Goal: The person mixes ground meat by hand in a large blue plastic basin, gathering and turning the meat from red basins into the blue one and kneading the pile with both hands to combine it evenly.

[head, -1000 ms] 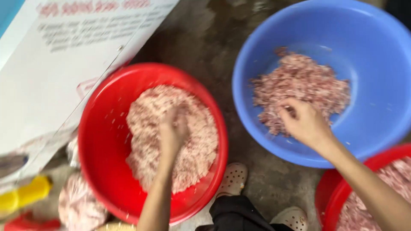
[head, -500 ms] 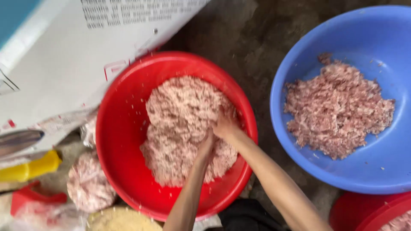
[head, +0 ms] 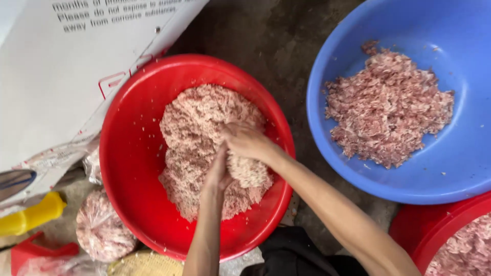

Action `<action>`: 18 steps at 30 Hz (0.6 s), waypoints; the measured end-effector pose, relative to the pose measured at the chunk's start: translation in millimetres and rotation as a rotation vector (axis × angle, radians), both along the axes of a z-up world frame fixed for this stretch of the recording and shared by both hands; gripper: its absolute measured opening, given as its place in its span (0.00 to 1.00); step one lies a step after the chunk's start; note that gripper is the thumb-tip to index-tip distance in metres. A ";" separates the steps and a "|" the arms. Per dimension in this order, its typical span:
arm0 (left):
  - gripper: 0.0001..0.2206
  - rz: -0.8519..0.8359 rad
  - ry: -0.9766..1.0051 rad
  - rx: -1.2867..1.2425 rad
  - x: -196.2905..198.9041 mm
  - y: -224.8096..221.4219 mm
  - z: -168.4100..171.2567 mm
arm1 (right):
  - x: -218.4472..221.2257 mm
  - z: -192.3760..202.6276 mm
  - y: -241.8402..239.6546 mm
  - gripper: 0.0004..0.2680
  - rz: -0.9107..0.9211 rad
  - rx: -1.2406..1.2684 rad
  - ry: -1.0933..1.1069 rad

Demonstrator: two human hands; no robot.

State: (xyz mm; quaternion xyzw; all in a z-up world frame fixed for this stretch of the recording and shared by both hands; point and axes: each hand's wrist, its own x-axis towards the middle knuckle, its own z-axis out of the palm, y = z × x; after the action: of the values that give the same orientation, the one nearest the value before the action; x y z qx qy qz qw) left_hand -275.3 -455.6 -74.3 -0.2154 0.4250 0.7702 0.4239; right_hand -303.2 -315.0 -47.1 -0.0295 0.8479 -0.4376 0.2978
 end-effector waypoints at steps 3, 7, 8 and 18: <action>0.32 -0.011 0.103 -0.108 -22.7 -13.5 55.4 | -11.9 49.2 -6.1 0.21 -0.101 -0.122 0.110; 0.39 -0.039 0.289 -0.452 -27.8 -47.3 40.9 | 1.1 75.9 -14.0 0.21 -0.165 -0.167 -0.008; 0.42 -0.090 0.371 -0.629 -22.3 -36.4 65.7 | 6.7 59.7 -17.3 0.22 -0.153 -0.170 0.044; 0.36 -0.172 0.584 -0.911 -14.5 -11.1 87.6 | 8.5 29.3 -1.5 0.32 -0.209 -0.332 0.158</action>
State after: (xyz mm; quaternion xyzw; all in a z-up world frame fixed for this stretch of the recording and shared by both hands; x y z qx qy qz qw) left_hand -289.7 -466.8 13.3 -0.1189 0.8317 0.4986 0.2134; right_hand -294.7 -316.5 -17.8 -0.0241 0.7834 -0.5961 0.1743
